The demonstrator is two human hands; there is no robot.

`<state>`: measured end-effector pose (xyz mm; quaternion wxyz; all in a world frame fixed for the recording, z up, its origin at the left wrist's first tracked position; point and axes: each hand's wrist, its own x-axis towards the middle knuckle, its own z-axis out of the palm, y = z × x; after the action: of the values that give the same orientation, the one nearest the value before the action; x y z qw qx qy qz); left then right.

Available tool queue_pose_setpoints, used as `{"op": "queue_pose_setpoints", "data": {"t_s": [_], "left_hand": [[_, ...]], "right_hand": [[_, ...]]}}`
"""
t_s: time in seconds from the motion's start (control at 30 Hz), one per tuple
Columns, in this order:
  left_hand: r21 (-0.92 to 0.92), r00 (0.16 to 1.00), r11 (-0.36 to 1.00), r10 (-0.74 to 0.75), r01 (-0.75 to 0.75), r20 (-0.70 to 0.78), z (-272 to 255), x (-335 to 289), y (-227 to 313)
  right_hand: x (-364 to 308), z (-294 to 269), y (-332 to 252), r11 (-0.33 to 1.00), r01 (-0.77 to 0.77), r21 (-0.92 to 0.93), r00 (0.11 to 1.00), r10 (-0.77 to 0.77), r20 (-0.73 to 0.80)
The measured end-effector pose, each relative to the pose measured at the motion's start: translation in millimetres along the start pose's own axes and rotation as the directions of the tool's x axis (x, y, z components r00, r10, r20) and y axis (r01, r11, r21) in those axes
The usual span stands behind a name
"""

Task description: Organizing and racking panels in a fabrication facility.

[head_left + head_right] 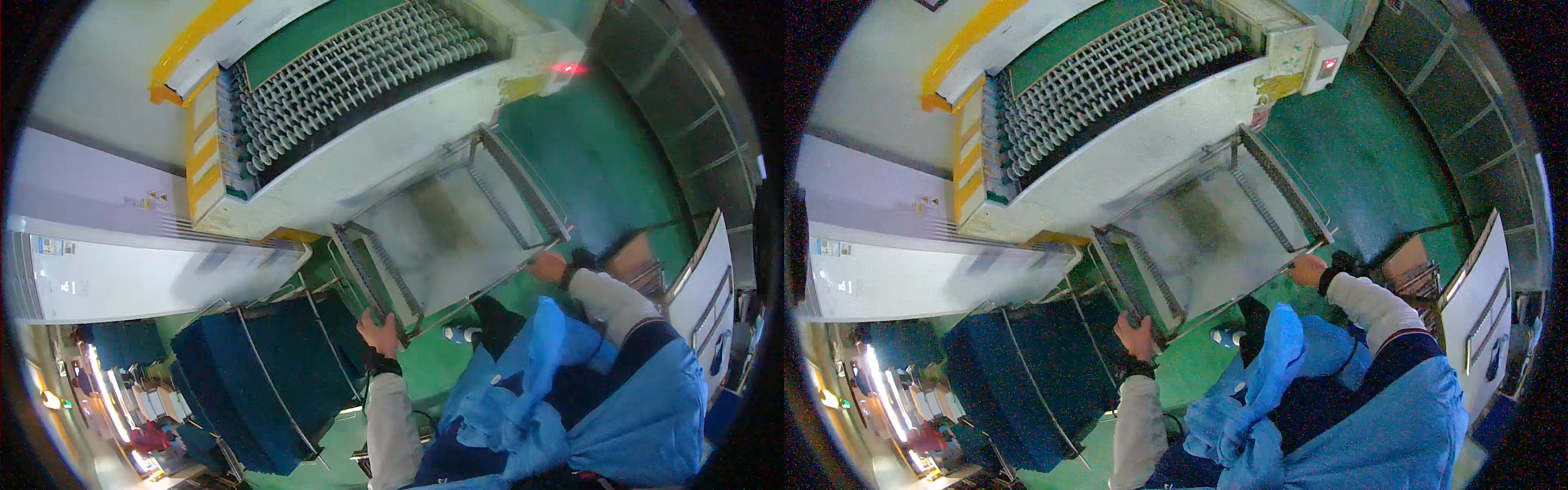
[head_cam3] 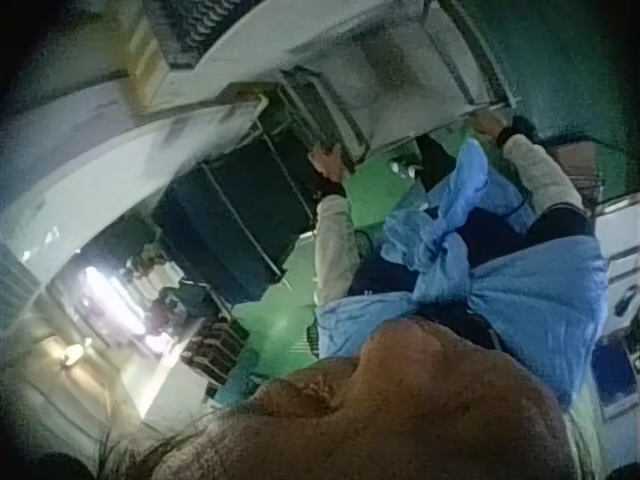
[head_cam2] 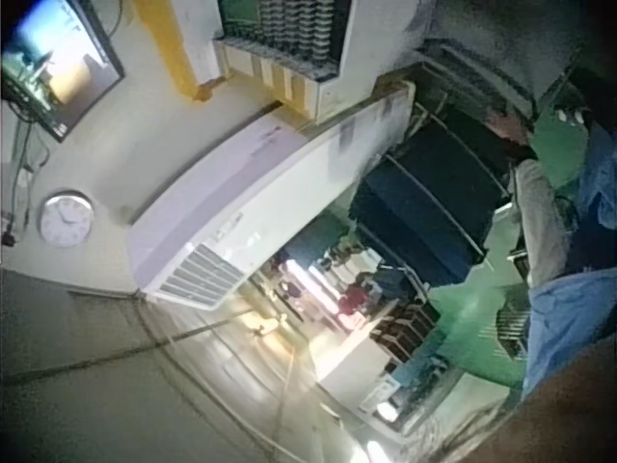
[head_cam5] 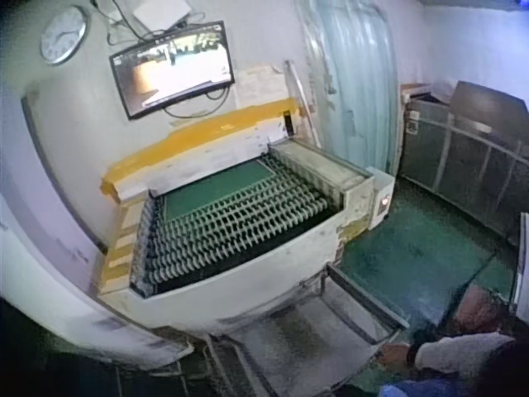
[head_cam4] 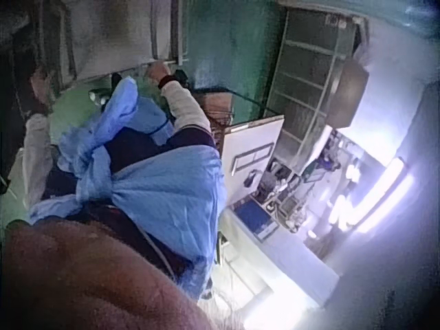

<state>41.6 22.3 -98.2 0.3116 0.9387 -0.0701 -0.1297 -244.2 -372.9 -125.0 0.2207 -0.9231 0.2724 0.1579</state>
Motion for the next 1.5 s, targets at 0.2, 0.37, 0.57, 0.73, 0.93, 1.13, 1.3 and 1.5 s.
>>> {"op": "queue_pose_setpoints", "data": {"t_s": [0.2, 0.37, 0.57, 0.73, 0.93, 1.13, 1.3, 1.5], "left_hand": [[-0.125, 0.998, 0.99, -0.064, 0.062, -0.015, -7, 16, 32], [-0.118, 0.983, 0.979, -0.158, 0.169, 0.093, -4, 28, -3], [-0.081, 0.976, 0.98, -0.167, 0.179, 0.139, 18, 23, -1], [-0.101, 0.978, 0.978, -0.167, 0.18, 0.124, -9, 1, -2], [-0.268, 0.959, 0.93, -0.204, 0.253, 0.196, -7, -40, -4], [-0.201, 0.943, 0.932, -0.26, 0.301, 0.209, -18, -46, 26], [-0.277, 0.94, 0.912, -0.238, 0.303, 0.246, -3, -36, 11], [-0.176, 0.872, 0.865, -0.423, 0.47, 0.248, -23, -56, -17]], "right_hand": [[5, -19, -11, 0.522, -0.559, 0.644, 0.828, 0.308, 0.469], [41, -23, -13, 0.999, -0.033, -0.01, 0.885, 0.034, 0.464], [137, -2, 43, 0.759, 0.56, -0.333, 0.818, -0.571, 0.074], [266, -81, -57, 0.953, 0.288, 0.095, 0.955, -0.279, -0.095], [334, -117, -92, 0.288, -0.289, 0.913, 0.952, 0.185, 0.243], [344, -110, -126, 0.12, -0.419, 0.9, 0.847, 0.408, 0.34], [396, -92, -64, 0.984, 0.129, 0.124, 0.985, -0.141, 0.095], [426, 30, -70, 0.578, -0.379, 0.723, 0.91, 0.09, 0.405]]}}
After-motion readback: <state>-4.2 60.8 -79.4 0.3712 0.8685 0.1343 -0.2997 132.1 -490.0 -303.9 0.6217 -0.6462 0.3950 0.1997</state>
